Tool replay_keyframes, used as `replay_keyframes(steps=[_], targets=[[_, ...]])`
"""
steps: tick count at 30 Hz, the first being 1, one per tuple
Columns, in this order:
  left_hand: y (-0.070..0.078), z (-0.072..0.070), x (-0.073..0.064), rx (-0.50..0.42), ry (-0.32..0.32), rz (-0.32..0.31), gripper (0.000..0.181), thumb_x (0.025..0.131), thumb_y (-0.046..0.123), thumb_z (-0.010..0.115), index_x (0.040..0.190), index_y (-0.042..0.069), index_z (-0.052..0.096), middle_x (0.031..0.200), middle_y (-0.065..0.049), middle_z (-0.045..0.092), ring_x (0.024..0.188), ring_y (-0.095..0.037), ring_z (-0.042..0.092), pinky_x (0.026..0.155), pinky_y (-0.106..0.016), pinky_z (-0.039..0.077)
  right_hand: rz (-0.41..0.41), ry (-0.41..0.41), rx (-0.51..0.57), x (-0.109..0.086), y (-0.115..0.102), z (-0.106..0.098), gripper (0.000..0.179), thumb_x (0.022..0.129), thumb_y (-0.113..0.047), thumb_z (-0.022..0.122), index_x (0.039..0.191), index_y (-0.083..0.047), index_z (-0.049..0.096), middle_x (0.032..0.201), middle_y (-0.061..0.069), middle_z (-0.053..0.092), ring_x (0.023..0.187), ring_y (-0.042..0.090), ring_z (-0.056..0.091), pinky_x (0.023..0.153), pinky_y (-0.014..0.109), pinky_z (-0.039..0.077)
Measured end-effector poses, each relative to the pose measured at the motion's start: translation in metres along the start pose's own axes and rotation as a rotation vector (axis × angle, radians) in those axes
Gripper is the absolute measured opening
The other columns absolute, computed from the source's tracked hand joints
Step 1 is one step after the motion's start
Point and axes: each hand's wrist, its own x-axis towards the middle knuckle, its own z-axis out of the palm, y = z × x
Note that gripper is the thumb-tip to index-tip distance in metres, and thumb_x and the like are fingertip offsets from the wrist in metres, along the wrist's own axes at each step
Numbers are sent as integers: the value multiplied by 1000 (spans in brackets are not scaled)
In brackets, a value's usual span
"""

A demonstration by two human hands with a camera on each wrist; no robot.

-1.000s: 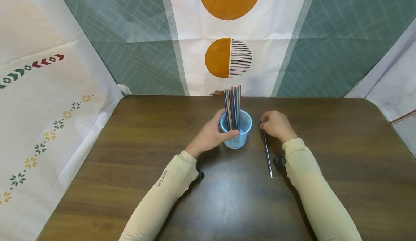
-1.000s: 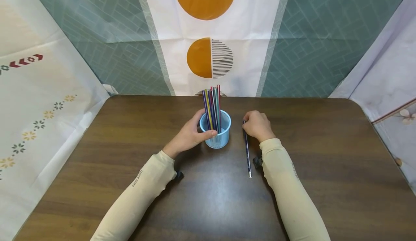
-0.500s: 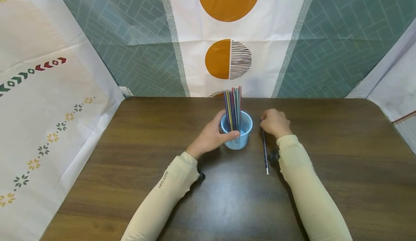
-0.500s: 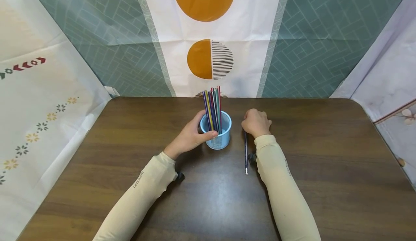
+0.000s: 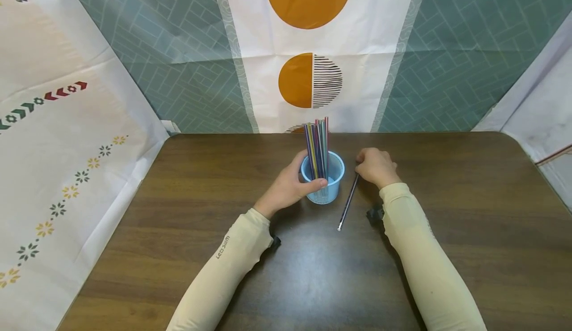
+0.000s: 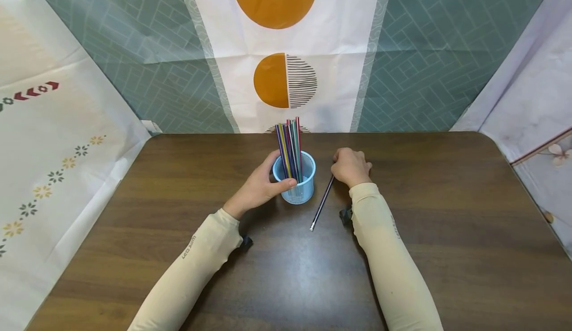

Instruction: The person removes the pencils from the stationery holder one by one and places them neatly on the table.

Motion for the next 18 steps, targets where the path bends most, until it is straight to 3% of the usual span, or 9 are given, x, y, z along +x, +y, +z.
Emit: replay_keyframes(steps=[11,15,18], targets=[[-4,-1,-1,-5,-5,-2,82,89,47,75,154,23,31,141,-8,55,116,-25,59,96,-47,50,-28,-34,-23,-3,-3,-8,43,98,-14,61,138,1,55,140,26,53,128,52,42,101,71,25],[-3,-1,0,-3,-8,-1,83,89,48,75,155,24,30,141,-7,54,117,-25,58,97,-47,50,-90,40,-5,-11,-11,-19,40,101,-19,59,136,2,57,136,25,57,125,49,47,102,68,29],[-2,-1,0,-5,-9,7,83,89,48,75,155,24,30,141,-7,54,117,-25,58,98,-47,49,-187,118,123,-17,-21,-25,39,104,-25,57,134,0,59,135,23,59,125,44,51,104,62,36]])
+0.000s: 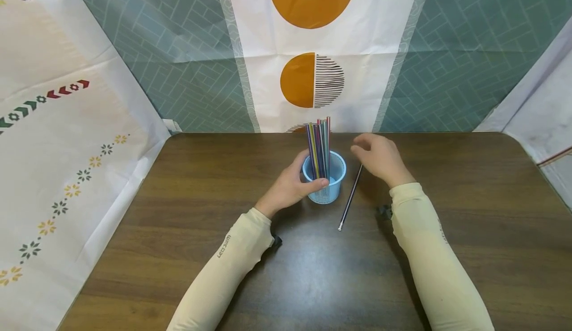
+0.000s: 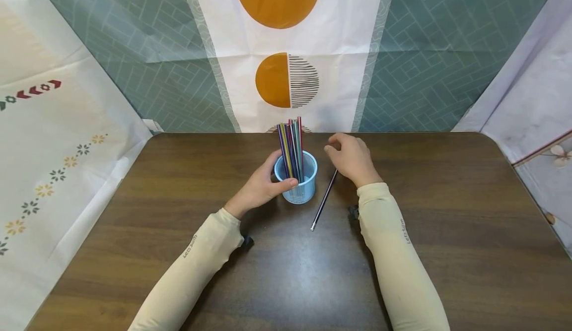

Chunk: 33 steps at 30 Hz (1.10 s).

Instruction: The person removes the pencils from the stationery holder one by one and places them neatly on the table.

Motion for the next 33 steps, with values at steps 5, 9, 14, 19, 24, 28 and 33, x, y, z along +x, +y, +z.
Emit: replay_keyframes(steps=[5,9,14,19,24,28,33], targets=[[0,0,1,-21,3,18,82,89,45,75,154,25,30,139,-6,55,116,-23,58,99,-46,49,-160,25,293,-3,-19,6,45,103,-31,60,140,-5,57,137,18,58,128,37,53,106,55,41],[-1,0,1,-37,0,27,81,90,43,75,155,25,29,141,-6,54,117,-23,58,100,-45,48,-239,-5,414,-1,-27,18,44,102,-25,63,142,-6,56,134,17,60,127,34,54,108,50,40],[-1,1,1,-39,-4,28,81,91,43,75,155,24,28,142,-7,53,118,-23,58,100,-45,48,-232,26,443,1,-28,29,35,102,-15,63,135,-4,60,129,16,63,124,31,56,108,48,41],[-1,2,2,-46,-9,25,82,91,41,75,156,25,28,142,-7,53,118,-23,58,100,-44,48,-177,45,428,3,-25,34,26,102,-14,63,126,-3,65,129,14,64,124,32,56,108,49,41],[-2,3,2,-50,-15,23,81,91,41,75,156,26,27,141,-7,53,117,-23,58,99,-44,49,-143,58,425,3,-25,37,19,101,-13,63,117,-2,66,130,14,64,125,32,55,108,51,40],[-2,2,1,-48,-14,26,81,91,41,75,155,26,27,141,-7,53,118,-23,58,99,-45,49,-122,79,456,2,-25,33,17,100,-15,66,110,-2,65,126,14,65,123,33,54,108,54,38],[-3,1,1,-47,-12,28,81,91,41,75,155,25,27,142,-7,52,119,-23,57,101,-46,47,-75,94,531,-1,-24,22,27,97,-27,71,105,-3,62,113,13,66,113,31,55,103,53,42]])
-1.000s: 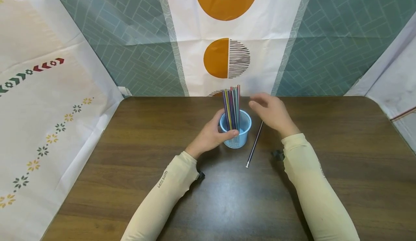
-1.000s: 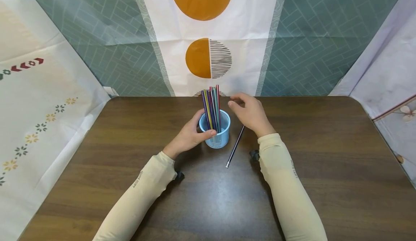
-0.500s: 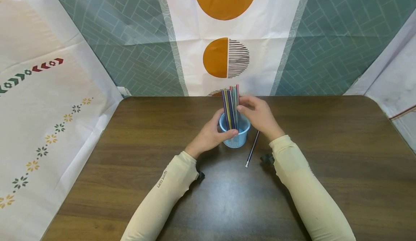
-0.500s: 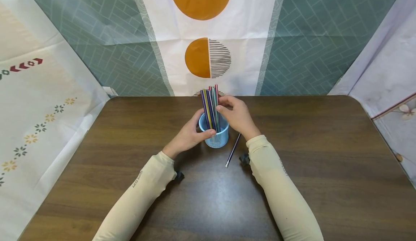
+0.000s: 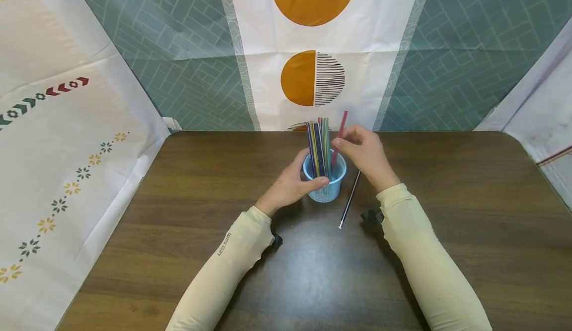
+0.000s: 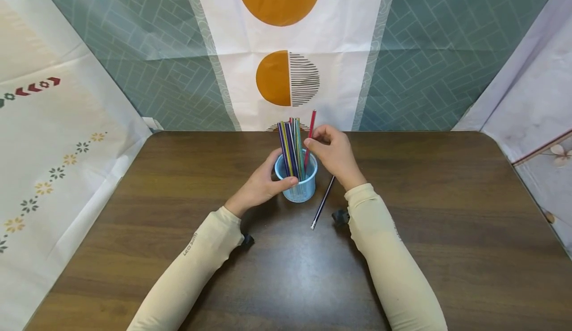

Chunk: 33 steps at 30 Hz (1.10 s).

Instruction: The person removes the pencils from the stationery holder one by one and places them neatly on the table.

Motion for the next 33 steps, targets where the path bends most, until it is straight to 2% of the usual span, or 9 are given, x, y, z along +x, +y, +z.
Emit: replay_keyframes(steps=[4,7,9,13,16,19,24,28,33], targets=[[0,-2,1,-5,0,0,81,91,42,75,155,25,28,142,-7,53,118,-24,58,100,-46,48,6,21,51,0,-5,-7,25,97,-28,71,103,-6,62,102,9,70,101,25,58,93,44,45],[0,-2,1,-4,0,1,81,91,43,75,154,25,28,142,-6,52,119,-24,58,99,-47,49,-15,34,96,0,-9,-14,24,97,-24,71,108,-6,59,96,6,73,100,22,62,93,40,44],[0,-3,1,-3,-1,2,81,91,43,75,154,25,28,143,-6,52,119,-24,58,98,-48,49,-34,42,125,0,-12,-19,29,97,-22,71,117,-7,58,94,6,73,101,21,64,96,41,44],[0,-3,0,-5,-2,1,81,91,42,75,155,25,28,142,-6,52,119,-25,58,98,-48,50,-71,72,153,-2,-19,-30,59,95,-17,72,147,-18,45,91,5,74,100,18,66,103,44,42],[0,-3,0,-7,-2,-6,81,91,42,75,155,25,28,141,-7,53,118,-25,58,98,-48,50,-105,98,164,-5,-22,-37,79,95,-12,72,158,-29,29,91,6,75,99,17,68,105,43,41],[1,-2,-1,-12,-5,-17,82,91,42,75,155,24,28,141,-8,53,117,-26,59,98,-47,50,-129,121,186,-7,-24,-41,83,94,-7,71,159,-32,25,90,7,75,96,16,68,98,36,42],[0,-1,-2,-8,-10,-26,83,91,42,75,156,23,27,142,-10,52,118,-27,58,97,-48,50,-148,181,282,-11,-27,-48,81,92,-3,72,155,-30,29,85,8,74,89,17,69,84,31,37],[0,0,-2,-7,-13,-24,83,91,41,75,156,23,27,141,-11,53,118,-28,58,97,-48,50,-147,215,351,-15,-29,-54,78,91,0,72,152,-28,32,83,9,74,85,20,69,86,29,37],[1,0,-1,-3,-12,-18,83,91,41,75,155,22,27,142,-11,52,118,-28,57,98,-49,50,-113,231,388,-18,-31,-61,74,92,1,71,150,-26,34,81,8,72,82,18,70,102,35,37]])
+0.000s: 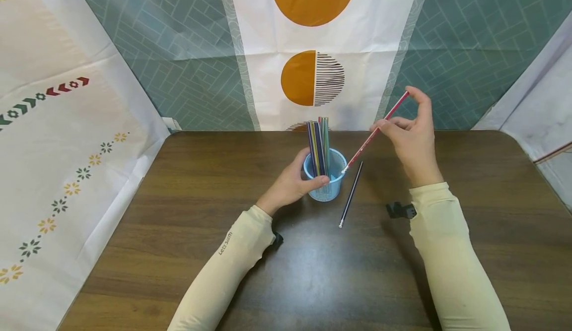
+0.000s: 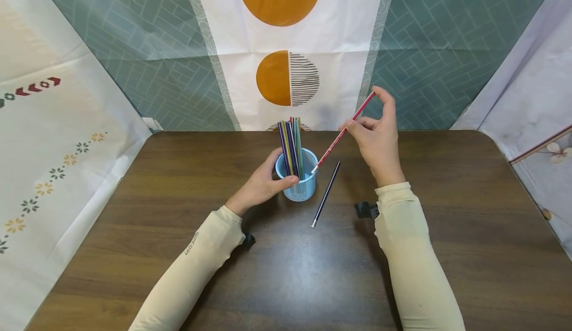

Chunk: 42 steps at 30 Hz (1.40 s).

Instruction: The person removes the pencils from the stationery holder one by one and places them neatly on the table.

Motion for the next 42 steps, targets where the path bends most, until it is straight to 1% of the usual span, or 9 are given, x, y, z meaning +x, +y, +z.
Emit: replay_keyframes(steps=[3,8,12,15,23,27,30,34,42], targets=[[1,1,1,10,-4,4,82,91,41,75,155,22,27,142,-10,52,118,-27,57,97,-48,50,50,-15,-39,0,2,-4,74,92,0,70,150,-23,32,78,6,71,80,16,71,106,39,36],[3,1,3,12,-3,15,81,91,40,75,155,22,28,142,-9,52,117,-26,57,97,-49,50,177,-55,-316,-1,14,-12,75,94,-9,71,154,-15,27,83,-2,69,91,13,66,97,41,40],[5,1,5,19,-3,11,82,91,41,75,155,22,28,143,-8,51,118,-27,57,97,-50,50,266,-149,-480,-4,29,-20,75,96,-15,70,155,-9,26,97,11,69,108,28,55,102,54,35],[6,0,5,22,-5,6,82,91,43,75,155,23,28,143,-8,51,118,-27,57,96,-49,51,309,-205,-556,-6,41,-27,72,96,-15,70,154,-5,28,104,21,67,112,37,53,104,61,34],[4,-1,1,24,15,-2,81,91,41,74,155,23,27,142,-10,52,117,-27,57,98,-49,49,355,-316,-591,-6,68,-35,54,98,-12,65,142,4,38,96,17,73,106,38,63,106,61,32],[2,-1,0,13,15,-6,82,92,40,74,156,22,27,141,-11,52,116,-27,58,99,-49,49,352,-316,-621,-6,74,-34,47,97,-13,65,135,4,43,94,16,73,100,37,61,94,51,37],[1,-1,0,12,20,-11,82,92,41,74,156,22,27,142,-10,51,117,-27,57,100,-49,48,341,-315,-669,-6,80,-33,44,97,-14,66,132,4,47,93,16,72,94,34,56,83,44,37],[-1,-1,0,8,21,-11,82,92,42,74,156,22,27,143,-9,50,118,-27,57,100,-50,47,324,-311,-737,-7,87,-31,45,96,-16,68,132,5,50,91,16,69,86,32,53,77,42,39],[0,2,2,9,11,-18,83,92,43,73,156,22,26,144,-10,50,119,-28,57,100,-50,48,334,-308,-788,-9,96,-37,47,95,-17,71,131,7,53,90,16,71,89,34,58,86,47,42]])
